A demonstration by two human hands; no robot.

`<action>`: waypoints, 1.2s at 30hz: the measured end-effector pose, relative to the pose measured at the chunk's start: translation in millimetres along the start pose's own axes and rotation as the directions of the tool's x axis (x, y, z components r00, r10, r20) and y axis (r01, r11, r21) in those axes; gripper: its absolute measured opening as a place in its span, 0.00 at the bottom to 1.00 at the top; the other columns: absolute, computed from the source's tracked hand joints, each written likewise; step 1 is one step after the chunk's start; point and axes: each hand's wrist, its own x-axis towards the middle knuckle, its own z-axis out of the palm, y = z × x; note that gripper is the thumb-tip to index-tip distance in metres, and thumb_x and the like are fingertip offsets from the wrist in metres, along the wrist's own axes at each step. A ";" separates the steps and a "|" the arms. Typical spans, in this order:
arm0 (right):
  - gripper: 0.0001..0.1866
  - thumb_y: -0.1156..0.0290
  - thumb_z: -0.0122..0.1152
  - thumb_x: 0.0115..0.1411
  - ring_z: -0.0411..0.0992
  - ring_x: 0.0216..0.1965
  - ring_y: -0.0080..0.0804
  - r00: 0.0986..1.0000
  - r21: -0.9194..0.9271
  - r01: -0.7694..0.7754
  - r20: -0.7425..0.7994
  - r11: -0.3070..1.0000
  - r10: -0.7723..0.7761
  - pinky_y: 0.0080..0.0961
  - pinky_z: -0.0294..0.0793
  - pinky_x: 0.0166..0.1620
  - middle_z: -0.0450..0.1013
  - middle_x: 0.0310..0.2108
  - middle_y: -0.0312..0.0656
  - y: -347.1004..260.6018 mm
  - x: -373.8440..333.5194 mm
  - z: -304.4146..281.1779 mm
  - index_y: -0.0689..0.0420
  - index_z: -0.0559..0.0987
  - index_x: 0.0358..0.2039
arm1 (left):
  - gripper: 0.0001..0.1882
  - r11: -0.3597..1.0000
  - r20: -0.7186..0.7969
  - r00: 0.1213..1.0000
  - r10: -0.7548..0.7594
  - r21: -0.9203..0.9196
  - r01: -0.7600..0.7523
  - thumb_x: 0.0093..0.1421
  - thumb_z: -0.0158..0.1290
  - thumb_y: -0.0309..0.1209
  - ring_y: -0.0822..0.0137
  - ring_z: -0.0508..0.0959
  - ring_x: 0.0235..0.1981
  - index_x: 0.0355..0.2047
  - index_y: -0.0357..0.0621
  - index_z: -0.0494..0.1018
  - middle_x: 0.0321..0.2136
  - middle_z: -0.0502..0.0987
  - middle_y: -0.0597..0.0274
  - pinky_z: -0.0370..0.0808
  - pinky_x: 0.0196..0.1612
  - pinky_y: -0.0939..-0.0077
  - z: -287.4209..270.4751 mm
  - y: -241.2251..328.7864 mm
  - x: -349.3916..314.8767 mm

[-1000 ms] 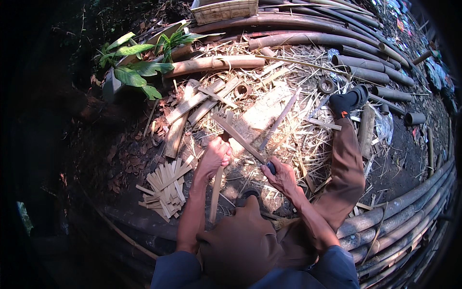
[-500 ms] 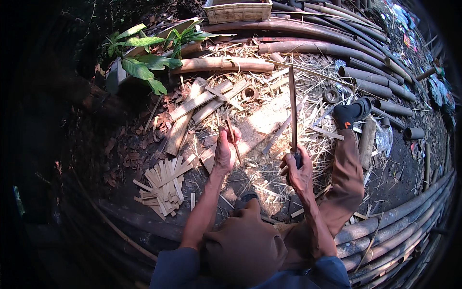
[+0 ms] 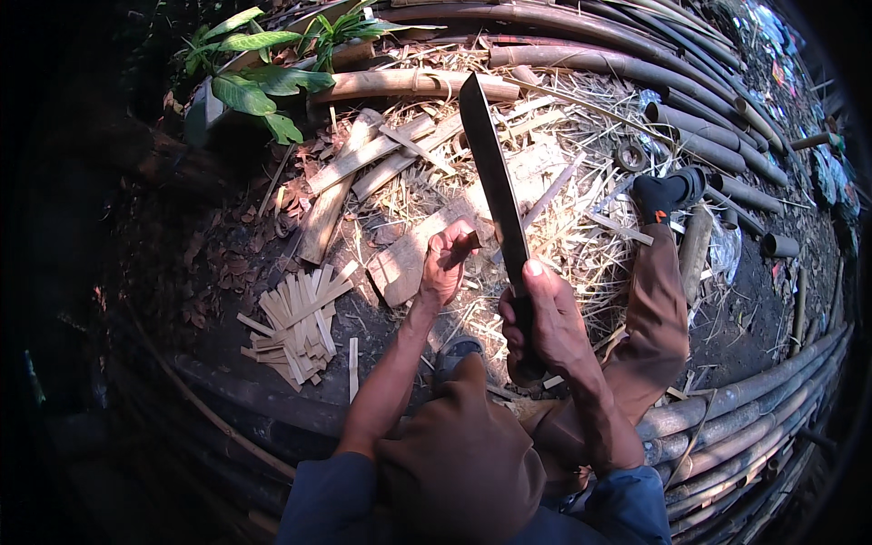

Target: The person sits on the ground and uses a machete to split bamboo pieces into thin strips. They repeatedly position the bamboo, strike it with the machete, and gather the resulting strips into a pile.

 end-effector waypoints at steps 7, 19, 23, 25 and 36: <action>0.23 0.49 0.35 0.71 0.63 0.15 0.19 0.995 0.011 -0.096 -0.004 0.995 0.096 0.19 0.65 0.16 0.63 0.20 0.33 3.2 -3.9 -2.8 0.56 0.68 0.45 | 0.24 0.997 0.013 0.997 -0.074 -0.027 0.074 0.63 0.52 0.53 0.80 0.63 0.28 0.27 0.43 0.70 0.24 0.66 0.72 0.59 0.33 0.83 6.2 -1.5 0.0; 0.20 0.47 0.39 0.70 0.60 0.15 0.20 0.996 0.080 -0.088 -0.006 0.993 0.089 0.18 0.63 0.16 0.62 0.20 0.36 0.0 -8.1 -1.0 0.53 0.62 0.40 | 0.23 0.996 0.010 0.996 -0.087 0.005 0.087 0.63 0.53 0.51 0.81 0.63 0.28 0.27 0.43 0.69 0.24 0.67 0.73 0.59 0.32 0.84 9.6 -6.7 1.8; 0.23 0.51 0.36 0.71 0.62 0.16 0.18 0.998 -0.002 -0.060 -0.030 0.998 0.060 0.18 0.66 0.19 0.63 0.20 0.33 2.6 -8.0 -1.0 0.55 0.67 0.53 | 0.24 0.995 0.031 0.996 -0.088 0.057 0.086 0.62 0.52 0.54 0.81 0.62 0.27 0.26 0.43 0.70 0.24 0.66 0.75 0.58 0.31 0.84 6.8 -6.8 1.8; 0.24 0.53 0.36 0.72 0.63 0.17 0.18 0.998 -0.120 -0.028 -0.066 0.992 0.020 0.19 0.67 0.22 0.63 0.20 0.34 2.1 -7.1 0.2 0.56 0.66 0.57 | 0.25 0.994 0.047 0.995 -0.091 0.057 0.089 0.62 0.51 0.55 0.81 0.61 0.26 0.26 0.44 0.70 0.24 0.66 0.75 0.58 0.30 0.83 5.5 -4.9 4.1; 0.24 0.62 0.40 0.71 0.64 0.25 0.23 0.979 -0.464 0.144 -0.061 0.874 -0.193 0.25 0.68 0.34 0.69 0.26 0.44 -0.3 -3.1 8.5 0.56 0.62 0.64 | 0.27 0.998 0.047 0.996 -0.069 -0.001 0.070 0.58 0.54 0.58 0.80 0.61 0.26 0.24 0.44 0.70 0.23 0.65 0.72 0.57 0.32 0.83 14.3 18.8 17.7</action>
